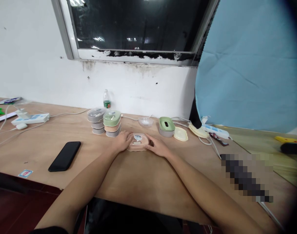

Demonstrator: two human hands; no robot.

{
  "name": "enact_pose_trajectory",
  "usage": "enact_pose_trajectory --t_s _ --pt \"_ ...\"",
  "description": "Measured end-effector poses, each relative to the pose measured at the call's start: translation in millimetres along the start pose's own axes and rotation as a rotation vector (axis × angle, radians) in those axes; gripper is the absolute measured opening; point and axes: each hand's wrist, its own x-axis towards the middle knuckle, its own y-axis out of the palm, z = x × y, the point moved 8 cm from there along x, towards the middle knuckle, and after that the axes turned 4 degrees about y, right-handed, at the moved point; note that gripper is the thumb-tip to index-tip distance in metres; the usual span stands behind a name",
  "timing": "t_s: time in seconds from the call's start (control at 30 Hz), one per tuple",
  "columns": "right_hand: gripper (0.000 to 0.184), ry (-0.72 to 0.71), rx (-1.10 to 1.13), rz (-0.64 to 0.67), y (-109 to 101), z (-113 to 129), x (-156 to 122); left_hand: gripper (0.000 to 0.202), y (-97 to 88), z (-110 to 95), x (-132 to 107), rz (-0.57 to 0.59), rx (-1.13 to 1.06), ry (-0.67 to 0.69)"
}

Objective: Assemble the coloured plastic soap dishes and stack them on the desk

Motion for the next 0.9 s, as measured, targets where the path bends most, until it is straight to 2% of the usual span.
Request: enact_pose_trajectory --t_s 0.1,0.3,0.47,0.7,0.9 --pt "0.066 0.078 -0.014 -0.057 -1.0 -8.3 2.7 0.036 -2.2 -12.1 -0.1 -0.026 -0.012 0.093" --pt "0.055 0.125 -0.051 -0.135 -1.1 -17.3 5.5 0.044 -1.6 -31.8 -3.7 0.081 0.053 0.224" --pt "0.05 0.088 -0.089 -0.117 0.2 -14.9 5.1 0.062 7.0 -28.4 -5.3 0.158 0.194 0.202" --pt "0.041 0.039 -0.133 -0.108 1.4 -13.0 5.3 0.047 5.4 -20.7 -4.2 0.08 0.367 0.09" --pt "0.036 0.016 -0.128 -0.104 1.8 -10.8 5.0 0.046 6.5 -14.5 -2.9 0.066 0.448 0.07"
